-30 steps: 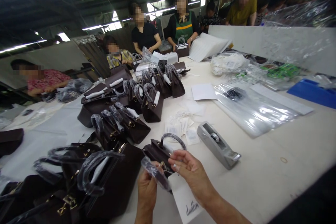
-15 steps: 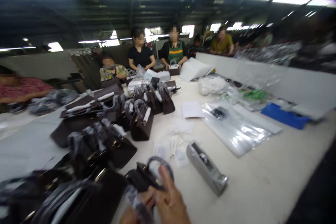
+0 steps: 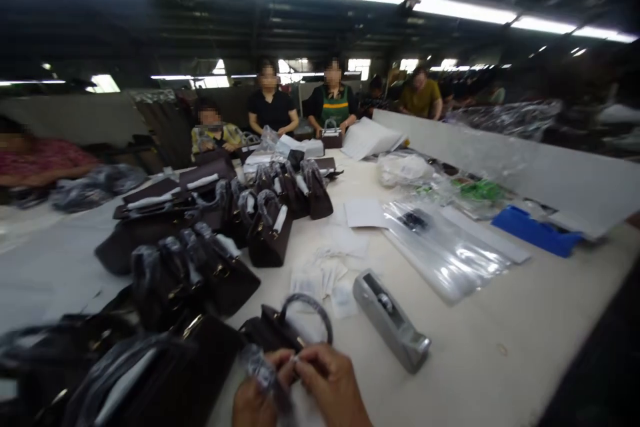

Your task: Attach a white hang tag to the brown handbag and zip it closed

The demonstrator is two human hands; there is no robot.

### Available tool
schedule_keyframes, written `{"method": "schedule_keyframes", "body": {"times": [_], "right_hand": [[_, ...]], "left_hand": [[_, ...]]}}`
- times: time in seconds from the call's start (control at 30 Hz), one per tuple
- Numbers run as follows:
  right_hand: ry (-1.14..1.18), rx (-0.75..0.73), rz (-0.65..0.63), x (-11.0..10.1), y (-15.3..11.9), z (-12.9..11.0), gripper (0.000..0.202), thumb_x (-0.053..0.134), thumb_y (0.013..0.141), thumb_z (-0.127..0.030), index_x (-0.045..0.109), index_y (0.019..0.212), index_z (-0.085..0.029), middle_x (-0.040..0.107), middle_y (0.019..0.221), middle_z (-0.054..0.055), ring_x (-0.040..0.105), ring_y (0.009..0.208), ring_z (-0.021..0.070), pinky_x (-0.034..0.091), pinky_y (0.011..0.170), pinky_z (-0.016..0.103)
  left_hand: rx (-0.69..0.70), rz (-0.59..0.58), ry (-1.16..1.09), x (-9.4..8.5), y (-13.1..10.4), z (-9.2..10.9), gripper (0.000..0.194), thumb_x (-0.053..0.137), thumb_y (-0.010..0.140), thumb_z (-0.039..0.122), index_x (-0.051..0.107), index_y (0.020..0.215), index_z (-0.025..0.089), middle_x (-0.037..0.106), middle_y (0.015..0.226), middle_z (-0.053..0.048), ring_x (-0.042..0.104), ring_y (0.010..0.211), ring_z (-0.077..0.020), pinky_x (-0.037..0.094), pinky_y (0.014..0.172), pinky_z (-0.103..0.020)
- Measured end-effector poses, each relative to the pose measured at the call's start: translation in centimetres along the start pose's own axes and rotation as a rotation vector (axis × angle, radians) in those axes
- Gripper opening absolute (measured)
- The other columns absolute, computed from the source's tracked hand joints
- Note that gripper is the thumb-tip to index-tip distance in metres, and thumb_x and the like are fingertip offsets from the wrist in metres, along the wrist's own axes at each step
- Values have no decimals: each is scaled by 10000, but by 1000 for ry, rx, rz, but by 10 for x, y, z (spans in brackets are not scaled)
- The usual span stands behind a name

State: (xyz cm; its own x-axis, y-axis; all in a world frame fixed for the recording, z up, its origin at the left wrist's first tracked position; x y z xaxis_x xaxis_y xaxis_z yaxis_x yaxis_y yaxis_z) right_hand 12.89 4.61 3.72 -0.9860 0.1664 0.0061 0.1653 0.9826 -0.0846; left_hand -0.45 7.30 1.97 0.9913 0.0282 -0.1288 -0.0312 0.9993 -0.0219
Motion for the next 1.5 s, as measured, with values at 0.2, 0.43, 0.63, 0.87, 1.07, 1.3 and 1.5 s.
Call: {"method": "schedule_keyframes", "body": {"times": [0.2,0.43,0.63,0.87,1.07,1.3,1.5], "right_hand": [[316,208,-3,1,1,18,253,628,720,-412,622,759,-162,457,515,-56,376,475,70,294,470,199],[652,368,-103,10,-2,26,262,691,675,-384,577,740,-158,450,571,-59,366,493,53,278,486,184],[440,282,-101,6,-2,29,240,615,753,-387,572,759,-151,427,520,-65,361,480,60,274,482,197],[617,405,-140,14,-4,28,244,681,693,-358,552,740,-157,472,563,-59,386,476,48,310,470,175],[109,163,-115,3,-5,16,305,559,776,-453,590,855,-160,494,455,-53,443,415,86,346,422,195],[-76,42,-126,-2,-7,8,303,487,822,-460,562,935,-189,546,465,-40,520,429,113,451,470,219],[497,439,-187,5,-12,23,243,588,788,-387,478,862,-183,655,803,11,618,608,93,473,459,141]], "left_hand": [[-156,-61,-104,-4,-9,1,238,627,721,393,640,852,194,634,788,-15,556,714,-153,442,633,-244],[-118,-131,-88,8,-8,16,184,630,717,342,661,811,187,575,693,8,508,655,-133,412,630,-241],[-142,-183,-22,6,-6,26,158,635,706,291,677,795,167,602,634,4,502,602,-128,383,574,-232],[-137,-195,-33,7,-8,23,184,613,726,320,681,797,165,615,674,-13,531,642,-143,392,588,-245],[-127,-210,-52,7,-9,21,172,619,734,313,677,816,174,566,665,8,520,661,-139,391,621,-249],[-13,-264,12,7,-7,29,124,591,761,264,675,829,204,529,692,24,514,676,-131,382,647,-251],[-41,-232,-14,8,-10,27,141,593,768,293,677,851,217,582,740,10,534,718,-145,398,698,-262]]}}
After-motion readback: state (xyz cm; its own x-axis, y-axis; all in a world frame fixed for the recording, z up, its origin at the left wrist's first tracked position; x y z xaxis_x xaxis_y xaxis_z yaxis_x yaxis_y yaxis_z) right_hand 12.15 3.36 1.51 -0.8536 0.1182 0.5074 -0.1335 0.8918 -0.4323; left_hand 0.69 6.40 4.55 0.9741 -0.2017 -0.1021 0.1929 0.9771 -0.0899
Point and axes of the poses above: each hand's wrist, its own y-axis towards the middle knuckle, its own x-axis out of the palm, z = x × y, the point moved 7 cm from there along y, towards the middle knuckle
